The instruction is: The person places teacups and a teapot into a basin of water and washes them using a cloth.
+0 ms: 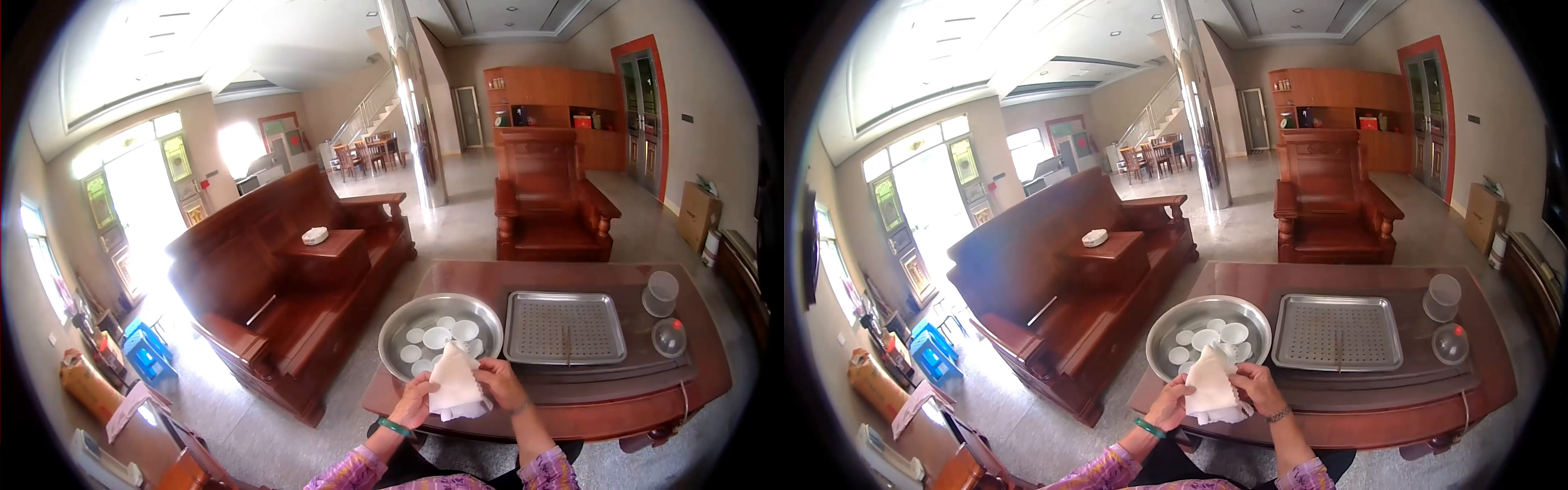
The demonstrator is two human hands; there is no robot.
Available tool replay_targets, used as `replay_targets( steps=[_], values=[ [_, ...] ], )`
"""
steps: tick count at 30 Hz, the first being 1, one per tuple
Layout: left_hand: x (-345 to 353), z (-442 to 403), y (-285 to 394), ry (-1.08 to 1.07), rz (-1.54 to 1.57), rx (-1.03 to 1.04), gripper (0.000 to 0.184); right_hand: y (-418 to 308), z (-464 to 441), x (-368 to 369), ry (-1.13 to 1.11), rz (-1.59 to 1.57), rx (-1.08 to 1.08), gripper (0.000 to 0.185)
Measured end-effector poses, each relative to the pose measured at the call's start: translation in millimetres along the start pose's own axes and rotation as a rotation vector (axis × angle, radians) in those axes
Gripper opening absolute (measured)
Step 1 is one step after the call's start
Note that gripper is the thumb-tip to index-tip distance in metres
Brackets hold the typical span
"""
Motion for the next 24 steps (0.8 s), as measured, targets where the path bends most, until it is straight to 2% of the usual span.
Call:
replay_targets(
  steps=[2,3,5,6,8,9,10,12,14,16,18,19,20,21,22,24],
  values=[
    [22.9,8.8,6.1,0.011,0.320,-0.184,0.038,-6.2,-2.1,-2.5,0.101,0.029,-0.019,0.014],
    [18.4,7.8,-2.0,0.016,0.329,-0.180,0.038,-12.4,1.2,-0.9,0.118,0.090,-0.021,0.012],
    [9.2,6.1,-27.1,-0.060,0.364,-0.332,0.047,-15.0,-0.8,-1.3,0.115,0.124,-0.034,0.014],
    [11.6,5.7,-28.1,-0.055,0.373,-0.328,0.047,-15.7,-2.7,-1.9,0.120,0.148,-0.056,0.016],
    [16.0,7.1,-29.6,-0.025,0.066,-0.281,0.044,-13.7,-7.8,-1.6,0.112,0.127,-0.031,0.020],
    [13.1,4.3,-30.2,0.012,0.018,-0.263,0.044,-8.9,-8.3,-3.6,0.107,0.101,-0.011,0.024],
    [9.1,-0.2,-32.6,0.021,0.010,-0.206,0.040,6.2,-17.8,-16.1,0.108,0.244,-0.049,0.025],
    [9.7,-6.2,-31.9,0.065,-0.050,-0.102,0.036,-13.7,-7.9,0.1,0.209,0.416,0.149,0.021],
    [8.0,-11.1,-30.9,0.065,-0.120,-0.077,0.038,2.5,-20.6,-15.8,0.258,0.438,-0.059,0.020],
    [6.0,-13.3,-35.3,0.024,0.027,-0.092,0.037,-7.4,-20.1,-10.4,0.389,0.360,-0.177,0.019],
    [10.0,-12.8,-37.6,-0.012,0.177,-0.039,0.036,-7.1,-25.4,-17.5,0.479,0.601,-0.242,0.025],
    [17.9,-12.8,-36.2,0.019,0.215,-0.082,0.037,-15.2,-22.7,-11.9,0.454,0.621,-0.306,0.028],
    [20.6,-11.2,-37.8,0.058,0.251,-0.127,0.040,-19.7,-20.1,-6.9,0.434,0.621,-0.258,0.030],
    [8.3,-8.4,-44.2,0.014,0.244,-0.162,0.042,-16.8,-21.3,-6.4,0.523,0.730,-0.276,0.031],
    [-4.1,-6.8,-50.5,-0.036,0.238,-0.182,0.045,-23.8,-16.2,1.5,0.590,0.800,-0.370,0.032],
    [-5.4,-2.7,-54.8,0.001,0.292,-0.299,0.047,-29.4,-10.8,10.3,0.544,0.698,-0.306,0.029]
  ],
)
Point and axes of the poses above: each hand's wrist, its own z-axis away from the middle knuckle, its own x-axis out of the palm, y = z × x, the point moved 2 cm from there along -z, towards the middle knuckle, and after that the axes turned 11 degrees about x, right-handed, at the moved point
